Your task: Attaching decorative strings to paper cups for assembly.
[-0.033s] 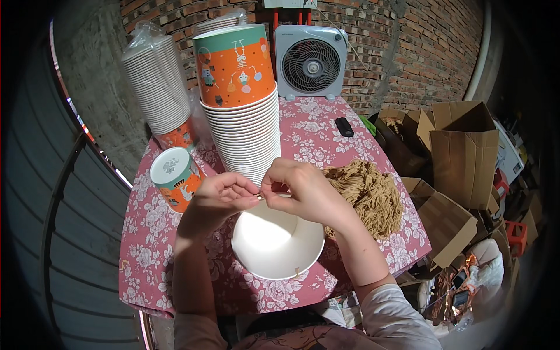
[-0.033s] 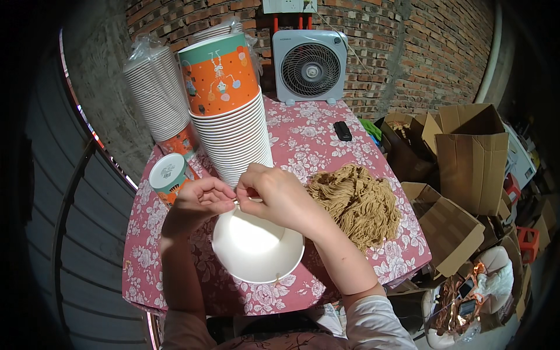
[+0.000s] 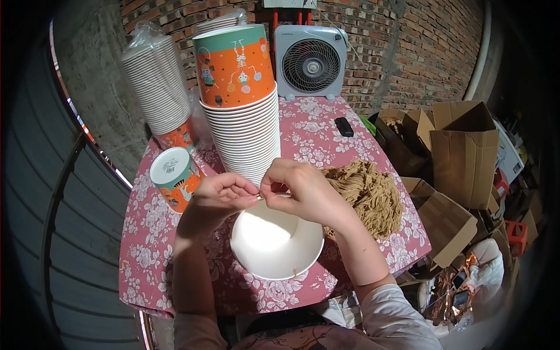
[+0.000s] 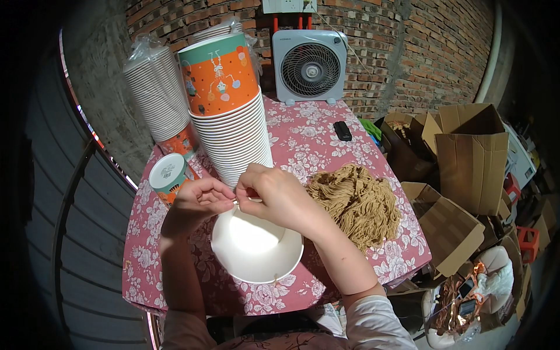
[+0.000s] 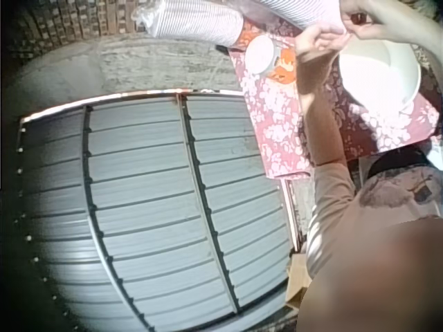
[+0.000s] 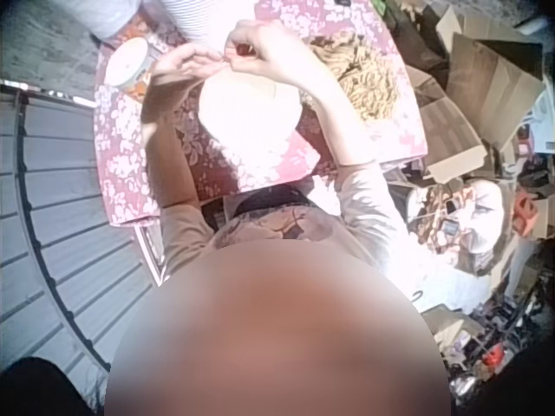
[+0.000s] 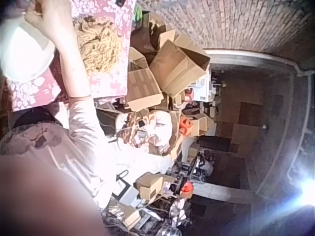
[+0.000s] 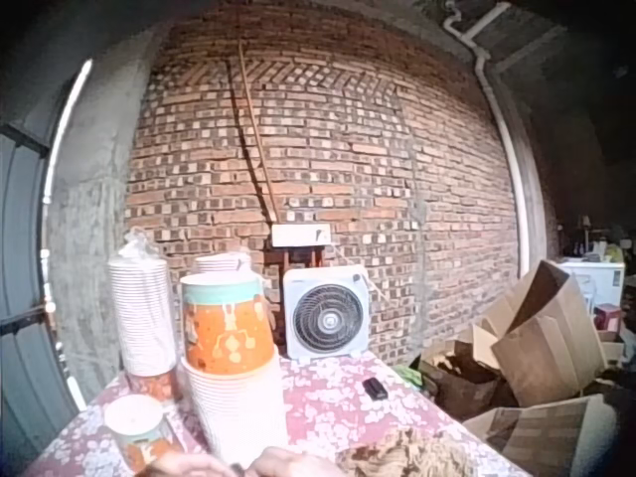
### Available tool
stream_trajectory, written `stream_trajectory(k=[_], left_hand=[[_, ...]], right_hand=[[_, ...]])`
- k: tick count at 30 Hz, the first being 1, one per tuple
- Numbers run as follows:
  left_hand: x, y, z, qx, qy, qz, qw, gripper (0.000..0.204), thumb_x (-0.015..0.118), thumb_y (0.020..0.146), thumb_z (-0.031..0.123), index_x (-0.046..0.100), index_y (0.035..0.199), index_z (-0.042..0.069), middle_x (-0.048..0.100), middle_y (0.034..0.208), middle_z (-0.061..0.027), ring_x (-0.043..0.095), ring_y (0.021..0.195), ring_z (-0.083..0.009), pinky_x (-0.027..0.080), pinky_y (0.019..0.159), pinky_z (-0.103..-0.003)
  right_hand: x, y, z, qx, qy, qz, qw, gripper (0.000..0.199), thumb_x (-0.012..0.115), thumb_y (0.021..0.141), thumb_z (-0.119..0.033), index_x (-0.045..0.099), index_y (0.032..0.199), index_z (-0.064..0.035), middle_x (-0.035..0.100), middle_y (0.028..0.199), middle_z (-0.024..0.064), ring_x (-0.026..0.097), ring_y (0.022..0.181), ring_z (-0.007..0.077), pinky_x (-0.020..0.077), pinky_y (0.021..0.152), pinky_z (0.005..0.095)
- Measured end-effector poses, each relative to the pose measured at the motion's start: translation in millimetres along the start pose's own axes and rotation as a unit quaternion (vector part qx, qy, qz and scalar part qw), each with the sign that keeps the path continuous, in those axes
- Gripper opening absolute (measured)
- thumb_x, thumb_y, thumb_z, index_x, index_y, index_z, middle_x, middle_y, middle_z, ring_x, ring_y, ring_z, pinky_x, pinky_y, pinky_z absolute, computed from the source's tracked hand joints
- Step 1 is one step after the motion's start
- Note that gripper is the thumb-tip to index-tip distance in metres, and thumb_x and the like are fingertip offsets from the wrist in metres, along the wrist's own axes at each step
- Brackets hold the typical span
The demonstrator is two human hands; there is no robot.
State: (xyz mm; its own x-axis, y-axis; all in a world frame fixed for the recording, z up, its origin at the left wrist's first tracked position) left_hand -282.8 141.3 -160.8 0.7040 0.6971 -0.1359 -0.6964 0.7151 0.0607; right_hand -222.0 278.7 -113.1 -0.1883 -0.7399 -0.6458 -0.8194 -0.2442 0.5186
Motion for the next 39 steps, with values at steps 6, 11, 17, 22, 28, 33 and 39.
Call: stream_trajectory(k=[6, 11, 17, 22, 28, 33, 39], left_hand=[[-8.4, -4.6, 2.6, -0.005, 0.010, 0.012, 1.000, 0.023, 0.076, 0.092, 0.010, 0.069, 0.109, -0.005, 0.073, 0.095, -0.0059, 0.069, 0.087, -0.0084, 0.055, 0.077, -0.021], [-14.5, -11.7, 5.2, 0.032, 0.072, 0.030, 0.996, 0.022, 0.075, 0.092, 0.010, 0.069, 0.108, -0.004, 0.074, 0.093, -0.0053, 0.070, 0.084, -0.0094, 0.056, 0.076, -0.022], [-17.9, -15.2, 2.8, 0.048, 0.124, 0.021, 0.991, 0.023, 0.076, 0.092, 0.007, 0.067, 0.111, -0.002, 0.072, 0.090, -0.0047, 0.070, 0.083, -0.0091, 0.057, 0.075, -0.023], [-22.8, -18.9, 8.2, 0.046, 0.152, 0.039, 0.986, 0.022, 0.075, 0.091, 0.003, 0.065, 0.110, 0.001, 0.071, 0.091, -0.0046, 0.069, 0.083, -0.0084, 0.056, 0.076, -0.023], [-27.1, -19.9, 12.8, 0.043, 0.128, 0.052, 0.989, 0.020, 0.072, 0.089, -0.001, 0.066, 0.108, 0.001, 0.069, 0.092, -0.0041, 0.068, 0.084, -0.0081, 0.055, 0.077, -0.022], [-28.9, -19.5, 20.1, 0.059, 0.131, 0.068, 0.987, 0.017, 0.073, 0.089, -0.002, 0.067, 0.104, -0.001, 0.067, 0.089, -0.0005, 0.065, 0.081, -0.0050, 0.054, 0.076, -0.020], [-20.8, -17.4, 27.1, 0.109, 0.114, 0.127, 0.979, 0.012, 0.072, 0.089, -0.003, 0.066, 0.099, -0.001, 0.065, 0.084, 0.0024, 0.062, 0.075, -0.0017, 0.052, 0.067, -0.017]], right_hand=[[2.3, 0.4, 0.1, -0.006, -0.008, -0.006, 1.000, 0.014, 0.073, 0.080, -0.010, 0.067, 0.087, 0.0002, 0.065, 0.083, 0.0122, 0.067, 0.076, 0.0284, 0.0536, 0.068, 0.0376], [8.2, 0.5, -1.3, -0.026, -0.002, -0.015, 1.000, 0.014, 0.074, 0.079, -0.009, 0.067, 0.088, -0.0007, 0.066, 0.084, 0.0114, 0.067, 0.082, 0.0287, 0.0538, 0.071, 0.0379], [8.1, -0.6, -3.4, -0.019, -0.007, -0.024, 0.999, 0.015, 0.074, 0.080, -0.008, 0.067, 0.090, -0.0012, 0.065, 0.087, 0.0109, 0.067, 0.083, 0.0287, 0.0540, 0.073, 0.0385], [8.9, -0.4, -1.3, -0.011, -0.005, -0.028, 1.000, 0.015, 0.073, 0.081, -0.009, 0.066, 0.091, -0.0007, 0.065, 0.087, 0.0112, 0.067, 0.084, 0.0287, 0.0538, 0.073, 0.0385], [8.4, -0.4, -1.5, -0.005, 0.000, -0.022, 1.000, 0.015, 0.073, 0.081, -0.009, 0.066, 0.091, -0.0001, 0.065, 0.087, 0.0118, 0.067, 0.083, 0.0291, 0.0538, 0.074, 0.0382], [7.8, -0.4, -2.9, -0.012, -0.008, -0.020, 1.000, 0.014, 0.072, 0.082, -0.009, 0.066, 0.091, 0.0000, 0.065, 0.087, 0.0119, 0.067, 0.081, 0.0293, 0.0539, 0.073, 0.0381], [8.8, -0.1, -2.9, -0.006, 0.000, -0.014, 1.000, 0.014, 0.073, 0.084, -0.010, 0.067, 0.091, 0.0001, 0.065, 0.086, 0.0107, 0.067, 0.080, 0.0271, 0.0539, 0.071, 0.0376]])
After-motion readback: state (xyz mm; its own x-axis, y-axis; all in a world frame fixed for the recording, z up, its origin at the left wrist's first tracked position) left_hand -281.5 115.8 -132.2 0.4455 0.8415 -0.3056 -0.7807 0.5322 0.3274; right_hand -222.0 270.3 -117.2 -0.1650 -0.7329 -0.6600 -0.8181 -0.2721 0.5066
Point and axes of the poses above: each hand's wrist, its own y-axis towards the middle knuckle, its own x-axis out of the palm, z = x × y, the point moved 9 cm from there along y, towards the middle knuckle
